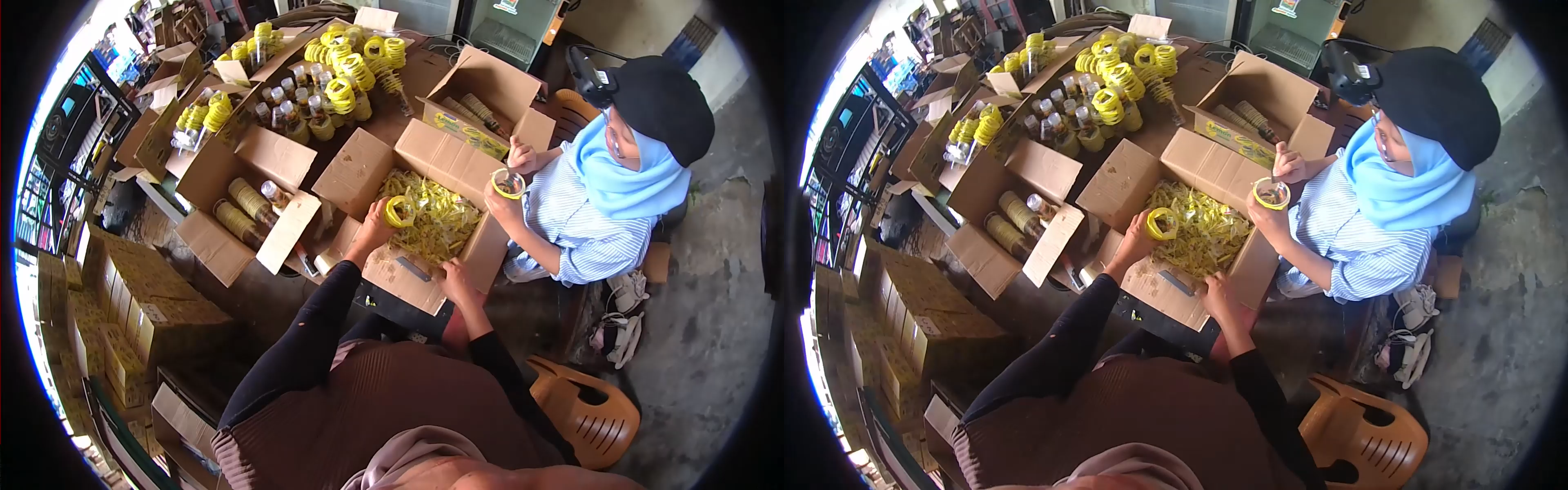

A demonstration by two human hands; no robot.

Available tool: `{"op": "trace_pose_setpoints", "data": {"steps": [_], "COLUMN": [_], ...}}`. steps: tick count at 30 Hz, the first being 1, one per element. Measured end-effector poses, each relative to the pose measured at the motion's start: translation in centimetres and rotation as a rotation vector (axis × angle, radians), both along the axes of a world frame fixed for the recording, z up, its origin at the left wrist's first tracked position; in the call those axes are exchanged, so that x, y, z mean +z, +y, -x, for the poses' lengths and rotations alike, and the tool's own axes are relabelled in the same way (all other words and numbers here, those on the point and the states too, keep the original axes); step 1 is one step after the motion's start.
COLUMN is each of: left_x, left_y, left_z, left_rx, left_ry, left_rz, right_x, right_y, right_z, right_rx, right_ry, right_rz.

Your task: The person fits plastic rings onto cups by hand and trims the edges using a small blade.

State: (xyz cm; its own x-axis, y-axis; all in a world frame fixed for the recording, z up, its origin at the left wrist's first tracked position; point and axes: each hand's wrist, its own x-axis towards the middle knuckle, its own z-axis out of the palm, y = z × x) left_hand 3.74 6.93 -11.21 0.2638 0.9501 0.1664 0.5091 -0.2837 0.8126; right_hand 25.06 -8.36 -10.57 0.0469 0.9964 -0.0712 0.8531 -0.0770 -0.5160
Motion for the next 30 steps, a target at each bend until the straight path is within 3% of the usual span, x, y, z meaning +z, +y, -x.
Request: {"op": "trace_pose_setpoints", "data": {"steps": [3,7,8,15,19,23,30], "left_x": [-0.7,-0.7,-0.7,-2.5,-1.9,-0.8,-1.0], "left_y": [0.7,0.8,0.8,1.7,1.4,1.1,1.8], "left_z": [-0.1,0.1,0.2,1.0,1.8,1.9,2.2], "left_rx": [-0.02,-0.048,-0.057,-0.205,-0.254,-0.291,-0.189], "left_ry": [0.032,0.007,-0.003,0.019,0.021,-0.008,-0.077], "left_rz": [0.0,-0.008,-0.009,-0.059,-0.071,-0.006,-0.064], "right_x": [1.6,2.7,3.1,2.8,2.5,2.5,6.2], "right_y": [2.1,4.1,4.9,10.3,11.0,11.5,11.0], "right_z": [0.4,2.4,2.8,6.9,7.7,6.8,5.6], "right_rx": [0.028,0.042,0.06,0.075,0.102,0.135,-0.041], "right_ry": [0.063,0.15,0.169,0.06,-0.037,-0.023,0.083], "right_rz": [0.161,-0.075,-0.034,-0.298,-0.163,-0.236,-0.307]}}
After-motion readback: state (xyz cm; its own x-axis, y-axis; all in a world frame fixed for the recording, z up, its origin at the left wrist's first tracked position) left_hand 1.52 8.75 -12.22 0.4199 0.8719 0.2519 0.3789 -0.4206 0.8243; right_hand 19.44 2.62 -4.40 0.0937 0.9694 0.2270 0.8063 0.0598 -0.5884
